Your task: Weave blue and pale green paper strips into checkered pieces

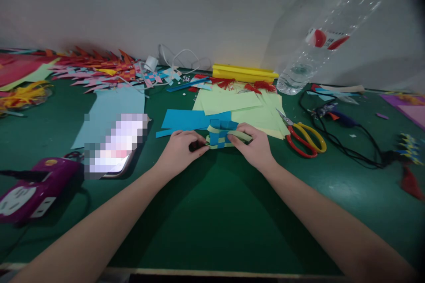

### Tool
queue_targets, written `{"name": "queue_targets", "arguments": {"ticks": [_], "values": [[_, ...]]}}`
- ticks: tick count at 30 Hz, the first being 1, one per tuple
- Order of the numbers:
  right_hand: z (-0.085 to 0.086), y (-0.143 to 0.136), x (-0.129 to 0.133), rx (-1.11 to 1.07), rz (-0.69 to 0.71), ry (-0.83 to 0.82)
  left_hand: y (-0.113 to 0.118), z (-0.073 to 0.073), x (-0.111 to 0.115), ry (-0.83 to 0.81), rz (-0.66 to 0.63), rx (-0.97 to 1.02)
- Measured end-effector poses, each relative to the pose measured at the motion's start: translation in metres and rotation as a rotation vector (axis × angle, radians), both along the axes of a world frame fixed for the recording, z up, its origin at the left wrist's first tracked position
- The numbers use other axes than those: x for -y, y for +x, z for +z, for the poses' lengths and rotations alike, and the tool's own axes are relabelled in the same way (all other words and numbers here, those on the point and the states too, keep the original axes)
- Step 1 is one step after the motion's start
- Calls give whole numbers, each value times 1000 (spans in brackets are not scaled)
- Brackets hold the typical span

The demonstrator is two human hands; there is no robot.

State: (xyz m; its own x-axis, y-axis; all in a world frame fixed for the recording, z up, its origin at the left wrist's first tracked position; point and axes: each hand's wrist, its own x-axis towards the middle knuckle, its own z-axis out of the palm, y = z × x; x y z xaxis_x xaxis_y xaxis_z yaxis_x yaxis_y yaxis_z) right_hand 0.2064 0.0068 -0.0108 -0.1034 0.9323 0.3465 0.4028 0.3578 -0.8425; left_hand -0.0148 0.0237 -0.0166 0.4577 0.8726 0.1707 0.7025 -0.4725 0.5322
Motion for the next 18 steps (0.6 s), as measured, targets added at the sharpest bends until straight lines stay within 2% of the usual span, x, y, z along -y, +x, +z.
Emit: {"name": "queue_targets", "arguments": {"ticks": [6,11,18], "values": [[0,0,0,-3,17,-20,0,-3,0,-1,25,21],[1,0,0,-39,63,-9,1,2,0,-33,66,15],[-1,0,0,-57,74,-70,1,4,1,-41,47,69]]}}
